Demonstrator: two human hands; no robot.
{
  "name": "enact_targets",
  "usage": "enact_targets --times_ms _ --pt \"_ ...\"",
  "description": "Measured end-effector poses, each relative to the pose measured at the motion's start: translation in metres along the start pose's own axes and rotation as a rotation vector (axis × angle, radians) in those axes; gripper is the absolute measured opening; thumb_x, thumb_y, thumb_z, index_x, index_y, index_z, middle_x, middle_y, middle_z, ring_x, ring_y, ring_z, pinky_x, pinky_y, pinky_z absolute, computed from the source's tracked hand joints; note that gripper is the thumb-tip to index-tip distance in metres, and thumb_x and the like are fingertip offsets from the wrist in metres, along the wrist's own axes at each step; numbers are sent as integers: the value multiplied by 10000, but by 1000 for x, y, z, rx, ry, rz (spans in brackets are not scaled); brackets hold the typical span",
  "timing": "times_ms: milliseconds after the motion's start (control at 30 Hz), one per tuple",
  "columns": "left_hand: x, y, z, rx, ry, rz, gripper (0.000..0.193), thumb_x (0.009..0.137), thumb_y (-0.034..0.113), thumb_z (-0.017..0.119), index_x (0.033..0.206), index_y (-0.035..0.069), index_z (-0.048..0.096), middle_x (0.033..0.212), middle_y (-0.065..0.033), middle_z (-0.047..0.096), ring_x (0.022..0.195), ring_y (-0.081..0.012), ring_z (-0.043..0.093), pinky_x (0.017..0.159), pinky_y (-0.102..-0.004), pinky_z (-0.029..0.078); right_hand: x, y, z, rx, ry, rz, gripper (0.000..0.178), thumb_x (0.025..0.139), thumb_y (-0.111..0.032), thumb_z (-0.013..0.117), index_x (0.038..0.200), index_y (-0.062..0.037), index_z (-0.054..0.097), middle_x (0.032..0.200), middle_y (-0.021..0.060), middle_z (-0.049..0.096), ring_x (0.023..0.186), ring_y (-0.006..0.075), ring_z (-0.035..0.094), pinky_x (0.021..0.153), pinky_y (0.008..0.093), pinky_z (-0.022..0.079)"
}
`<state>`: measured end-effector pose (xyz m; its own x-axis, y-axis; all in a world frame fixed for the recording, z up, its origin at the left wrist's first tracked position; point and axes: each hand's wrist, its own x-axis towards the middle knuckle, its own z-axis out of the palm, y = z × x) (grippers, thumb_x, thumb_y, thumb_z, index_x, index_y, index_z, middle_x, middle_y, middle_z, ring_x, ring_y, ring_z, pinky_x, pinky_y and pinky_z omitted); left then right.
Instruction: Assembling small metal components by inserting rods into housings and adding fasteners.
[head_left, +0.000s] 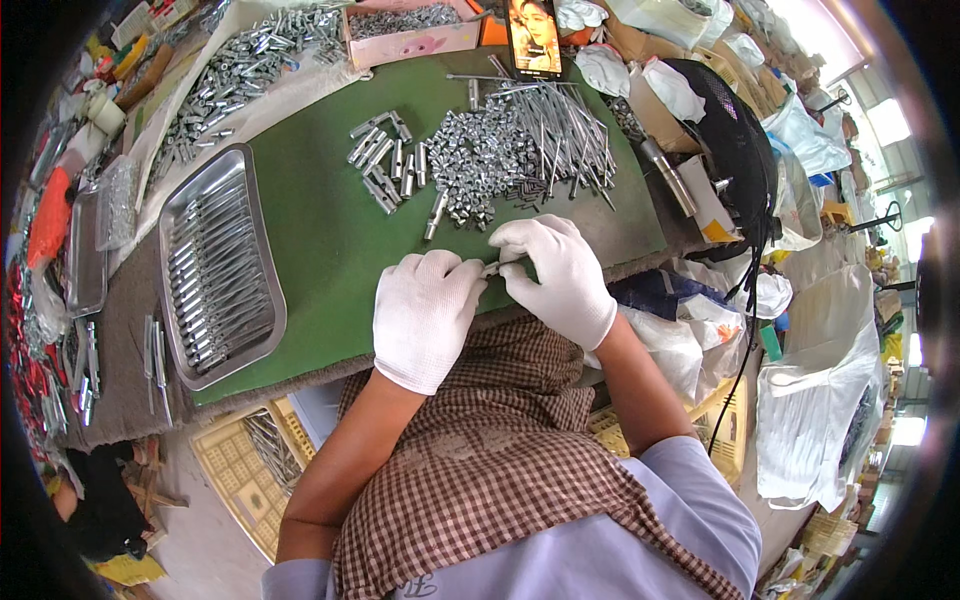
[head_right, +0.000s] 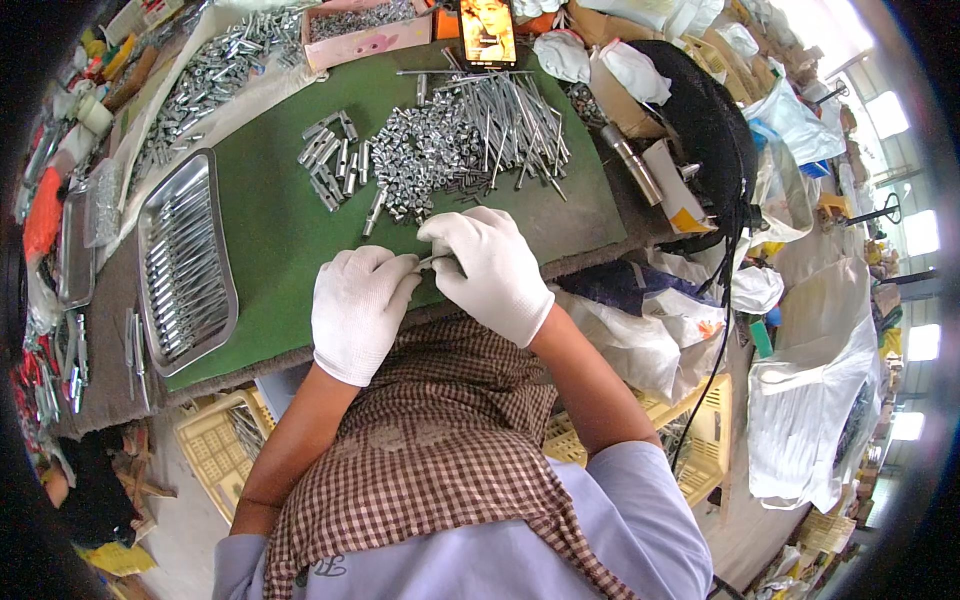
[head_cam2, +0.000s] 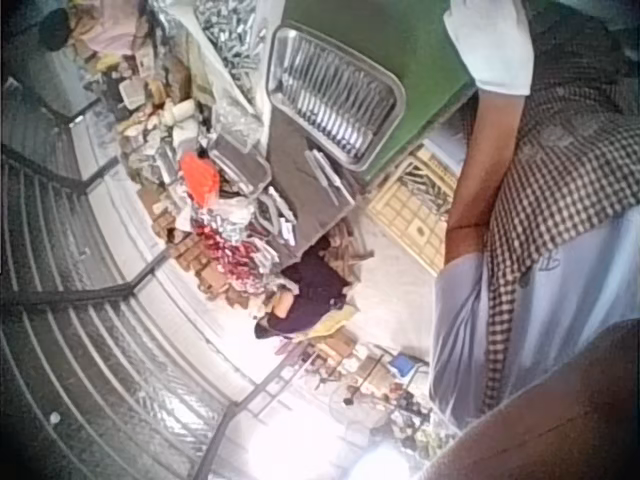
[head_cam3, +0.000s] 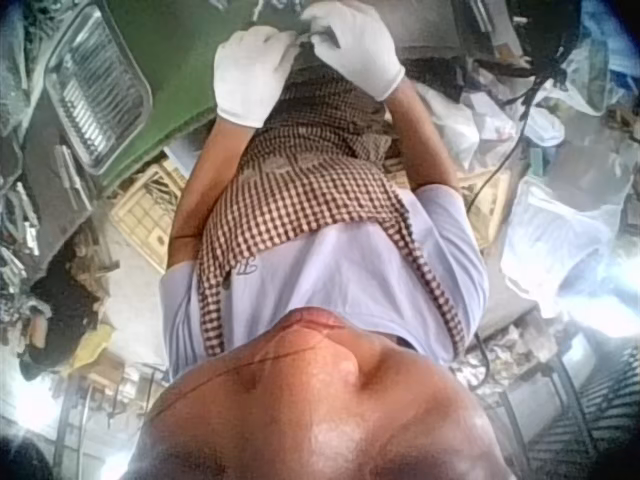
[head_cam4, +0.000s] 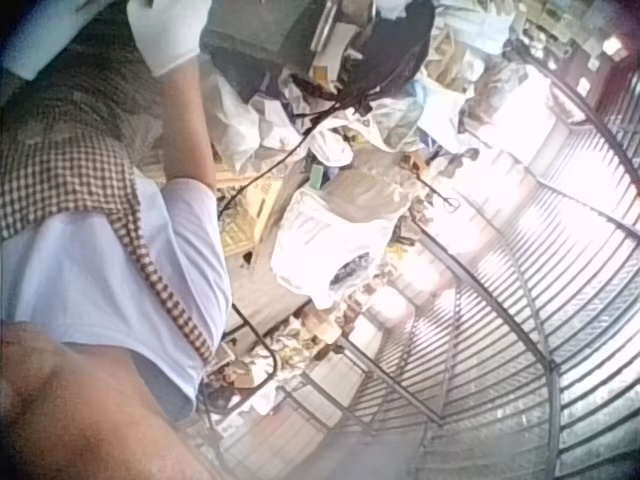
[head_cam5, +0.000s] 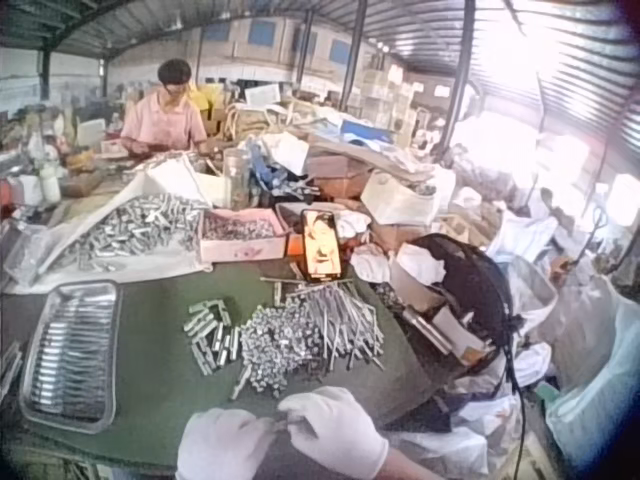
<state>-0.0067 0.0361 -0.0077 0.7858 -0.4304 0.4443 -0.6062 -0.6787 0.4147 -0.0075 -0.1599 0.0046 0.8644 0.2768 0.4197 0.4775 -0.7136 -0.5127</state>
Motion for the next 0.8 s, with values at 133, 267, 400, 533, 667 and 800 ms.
enact_targets --times_ms 133,267,400,533,667,800 --pt "0 -1 0 8 -17 4 141 799 144 750 931 103 725 864 -59 622 802 -299 612 724 -436 470 14 -20 -8 -276 -134 -183 173 781 -92 658 943 -104 598 758 31 633 834 258 629 864 408 488" --pt "-1 0 0 30 -12 -3 132 767 121 761 878 84 700 857 -70 613 798 -306 609 721 -438 469 15 -27 -9 -431 -207 -292 93 816 -153 621 875 -117 558 730 27 598 824 238 614 861 390 497" --pt "-1 2 2 14 17 -10 125 764 113 761 866 83 696 858 -65 609 798 -304 607 718 -440 466 11 -18 -1 -263 -54 -178 100 808 -154 625 861 -116 549 737 32 610 815 243 630 847 393 503" --pt "-3 -1 5 37 46 24 119 779 134 762 876 90 709 856 -53 606 791 -295 605 707 -436 460 15 -29 -1 -470 -208 -223 115 787 -127 642 858 -111 553 745 47 619 816 267 640 826 407 504" --pt "-2 2 5 70 40 6 131 784 161 771 884 101 712 852 -41 603 783 -281 602 696 -428 458 7 -17 5 -350 -46 -216 110 782 -105 647 858 -107 567 768 36 639 796 262 643 807 417 514" --pt "-3 1 8 62 76 16 137 791 171 773 908 118 726 850 -32 603 781 -273 600 694 -425 458 -3 -13 3 -229 129 -258 164 773 -95 660 925 -90 597 774 40 641 812 268 664 801 470 523"
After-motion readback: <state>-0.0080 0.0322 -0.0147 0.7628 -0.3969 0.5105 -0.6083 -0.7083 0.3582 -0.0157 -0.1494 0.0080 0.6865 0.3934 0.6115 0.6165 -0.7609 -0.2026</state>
